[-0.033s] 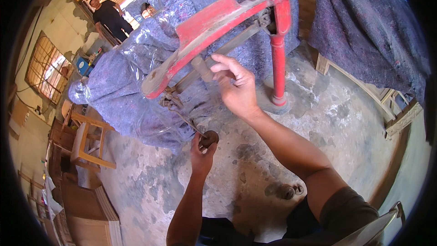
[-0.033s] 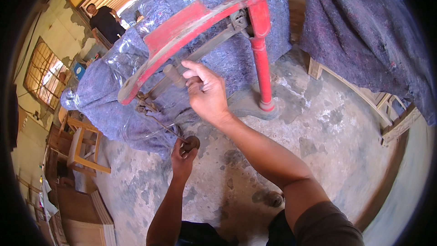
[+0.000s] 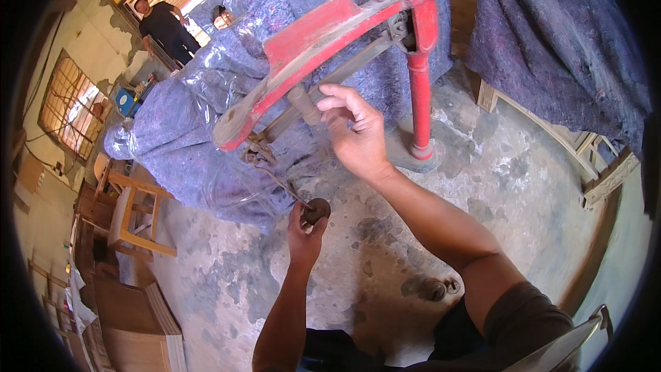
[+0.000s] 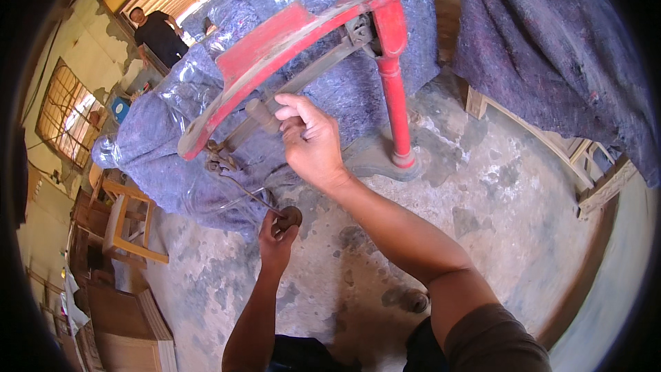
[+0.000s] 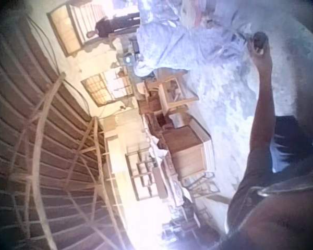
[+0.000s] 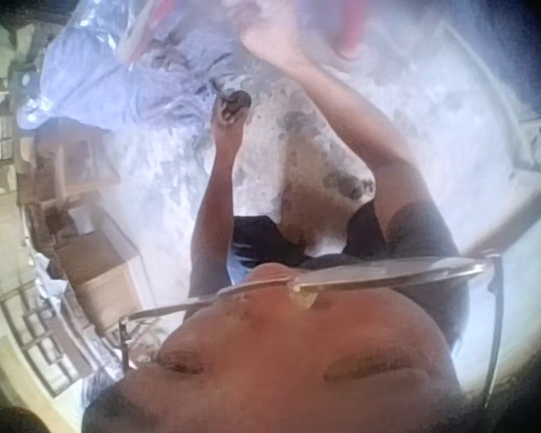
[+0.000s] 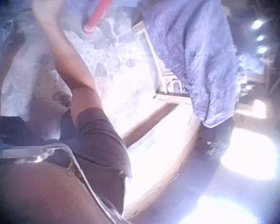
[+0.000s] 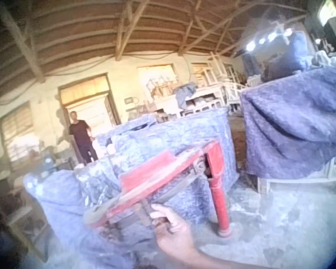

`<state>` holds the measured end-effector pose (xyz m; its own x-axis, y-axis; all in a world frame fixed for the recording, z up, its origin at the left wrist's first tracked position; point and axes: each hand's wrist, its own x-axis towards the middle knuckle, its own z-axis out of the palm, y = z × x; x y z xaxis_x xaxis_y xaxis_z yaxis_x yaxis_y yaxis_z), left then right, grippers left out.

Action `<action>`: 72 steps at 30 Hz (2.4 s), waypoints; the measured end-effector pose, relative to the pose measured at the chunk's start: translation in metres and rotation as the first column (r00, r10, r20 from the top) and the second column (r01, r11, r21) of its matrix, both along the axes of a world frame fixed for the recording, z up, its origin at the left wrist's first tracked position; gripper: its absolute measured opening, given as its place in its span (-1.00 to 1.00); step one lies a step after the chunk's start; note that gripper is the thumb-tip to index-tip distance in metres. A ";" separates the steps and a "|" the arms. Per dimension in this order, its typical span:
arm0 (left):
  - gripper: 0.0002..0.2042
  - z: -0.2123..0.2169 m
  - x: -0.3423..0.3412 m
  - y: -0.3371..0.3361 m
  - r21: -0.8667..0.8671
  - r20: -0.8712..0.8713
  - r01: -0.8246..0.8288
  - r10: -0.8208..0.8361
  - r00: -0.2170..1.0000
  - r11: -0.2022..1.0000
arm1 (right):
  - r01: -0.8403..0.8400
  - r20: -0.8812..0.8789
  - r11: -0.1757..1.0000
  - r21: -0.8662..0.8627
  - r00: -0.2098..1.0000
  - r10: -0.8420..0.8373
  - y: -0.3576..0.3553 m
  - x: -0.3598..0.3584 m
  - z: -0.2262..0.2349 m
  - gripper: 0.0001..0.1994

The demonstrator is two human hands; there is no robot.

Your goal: The person points at and adjusts a mechanical scale or weighing component on a workshop machine while handling metal weights.

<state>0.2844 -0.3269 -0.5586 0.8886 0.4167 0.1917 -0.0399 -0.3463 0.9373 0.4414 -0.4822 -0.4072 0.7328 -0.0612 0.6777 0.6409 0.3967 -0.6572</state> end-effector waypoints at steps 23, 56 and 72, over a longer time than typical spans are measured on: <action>-0.37 0.056 -0.057 -0.030 -0.067 0.055 -0.157 0.161 0.985 0.985 | 0.113 0.083 0.986 -0.119 0.991 -0.103 -0.008 0.003 -0.004 -0.71; -0.41 0.066 -0.074 -0.021 -0.034 0.071 -0.124 0.127 0.989 0.992 | -0.453 -0.293 0.884 -0.120 0.867 0.404 -0.021 -0.002 0.016 -0.71; -0.41 0.057 -0.073 -0.017 0.043 0.106 -0.088 0.083 0.991 0.995 | -0.383 -0.262 0.923 -0.025 0.894 0.364 -0.014 -0.006 0.014 -0.66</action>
